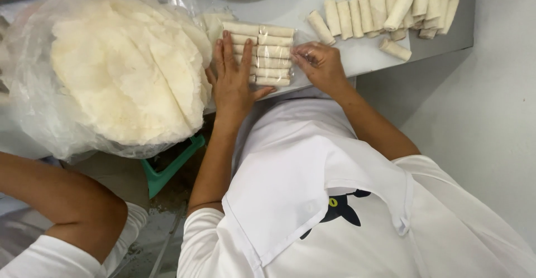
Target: The person places several prepared spring rolls into clear plastic bags, arranging them in a row, and then uses a small piece of tape to seal each bag closed.
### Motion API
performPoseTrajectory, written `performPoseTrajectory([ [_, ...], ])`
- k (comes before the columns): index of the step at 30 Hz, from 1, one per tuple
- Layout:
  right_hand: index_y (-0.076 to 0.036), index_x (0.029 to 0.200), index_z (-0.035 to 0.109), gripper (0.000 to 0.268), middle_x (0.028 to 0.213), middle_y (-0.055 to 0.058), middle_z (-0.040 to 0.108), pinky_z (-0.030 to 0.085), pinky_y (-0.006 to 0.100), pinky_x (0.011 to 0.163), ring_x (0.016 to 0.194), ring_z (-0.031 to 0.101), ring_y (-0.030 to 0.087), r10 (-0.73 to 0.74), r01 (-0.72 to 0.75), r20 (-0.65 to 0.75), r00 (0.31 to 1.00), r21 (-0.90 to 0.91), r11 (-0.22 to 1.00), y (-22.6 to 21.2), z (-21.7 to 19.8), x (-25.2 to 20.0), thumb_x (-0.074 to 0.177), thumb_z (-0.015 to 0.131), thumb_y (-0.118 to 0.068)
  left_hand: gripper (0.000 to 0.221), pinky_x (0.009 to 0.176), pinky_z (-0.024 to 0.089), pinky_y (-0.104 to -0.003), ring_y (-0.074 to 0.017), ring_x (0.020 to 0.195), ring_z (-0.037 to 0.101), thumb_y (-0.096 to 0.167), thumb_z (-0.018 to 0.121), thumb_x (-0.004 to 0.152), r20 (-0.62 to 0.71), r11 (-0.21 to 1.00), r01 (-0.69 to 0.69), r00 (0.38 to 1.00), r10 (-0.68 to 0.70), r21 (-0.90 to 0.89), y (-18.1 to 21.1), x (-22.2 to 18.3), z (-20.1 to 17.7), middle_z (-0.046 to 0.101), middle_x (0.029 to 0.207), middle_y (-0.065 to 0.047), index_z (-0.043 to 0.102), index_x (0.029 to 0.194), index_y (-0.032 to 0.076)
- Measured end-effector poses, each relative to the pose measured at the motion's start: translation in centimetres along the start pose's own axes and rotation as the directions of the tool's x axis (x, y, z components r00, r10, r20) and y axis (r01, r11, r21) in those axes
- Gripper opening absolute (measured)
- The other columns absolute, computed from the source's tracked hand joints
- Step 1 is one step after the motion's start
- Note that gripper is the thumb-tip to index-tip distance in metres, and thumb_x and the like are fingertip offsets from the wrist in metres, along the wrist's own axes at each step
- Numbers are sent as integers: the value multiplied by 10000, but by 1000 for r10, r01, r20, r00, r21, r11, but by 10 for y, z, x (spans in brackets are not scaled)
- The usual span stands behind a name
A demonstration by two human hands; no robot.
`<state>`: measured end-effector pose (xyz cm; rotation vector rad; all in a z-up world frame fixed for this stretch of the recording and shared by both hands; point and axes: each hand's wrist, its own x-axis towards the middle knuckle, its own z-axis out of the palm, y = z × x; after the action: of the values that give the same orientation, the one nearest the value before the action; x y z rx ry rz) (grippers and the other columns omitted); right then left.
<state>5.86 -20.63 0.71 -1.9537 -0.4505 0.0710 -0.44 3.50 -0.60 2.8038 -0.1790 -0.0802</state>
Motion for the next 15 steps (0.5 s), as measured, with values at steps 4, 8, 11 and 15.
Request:
performPoseTrajectory([
  [4, 5, 1135, 766, 151, 1088, 156, 762, 572, 256, 772, 934, 715, 182, 5, -4, 22, 1000, -27, 1000, 7, -6, -2, 997, 760, -55, 1454, 1222, -43, -693, -280, 1548, -255, 970, 695, 783, 92, 974, -98, 993, 80, 204, 29, 11, -4, -304, 1684, -57, -141, 1682, 191],
  [8, -47, 1191, 750, 251, 859, 30, 609, 480, 194, 579, 658, 529, 99, 344, -356, 115, 932, 113, 928, 18, -16, 5, 987, 762, -194, 1308, 1168, 112, -755, -323, 1575, 71, 897, 822, 795, 91, 971, -107, 992, 89, 212, 41, 12, -19, 98, 1712, -137, 176, 1688, 193],
  [11, 7, 1117, 752, 215, 1029, 144, 767, 651, 221, 627, 779, 764, 163, 396, -401, 67, 916, 176, 899, 16, -4, 14, 980, 756, -158, 1301, 1164, 192, -757, -326, 1589, 127, 934, 820, 780, 40, 966, -132, 991, 126, 224, 34, 10, -7, 108, 1718, -118, 198, 1685, 236],
  [15, -25, 1038, 778, 184, 926, 28, 761, 609, 228, 561, 764, 683, 71, 369, -354, -54, 928, 187, 916, 16, 6, 17, 940, 826, -173, 1081, 1151, 161, -802, -306, 1595, 94, 784, 891, 746, -91, 982, -183, 980, 179, -40, 32, 20, -9, 89, 1714, -93, 492, 1525, 151],
])
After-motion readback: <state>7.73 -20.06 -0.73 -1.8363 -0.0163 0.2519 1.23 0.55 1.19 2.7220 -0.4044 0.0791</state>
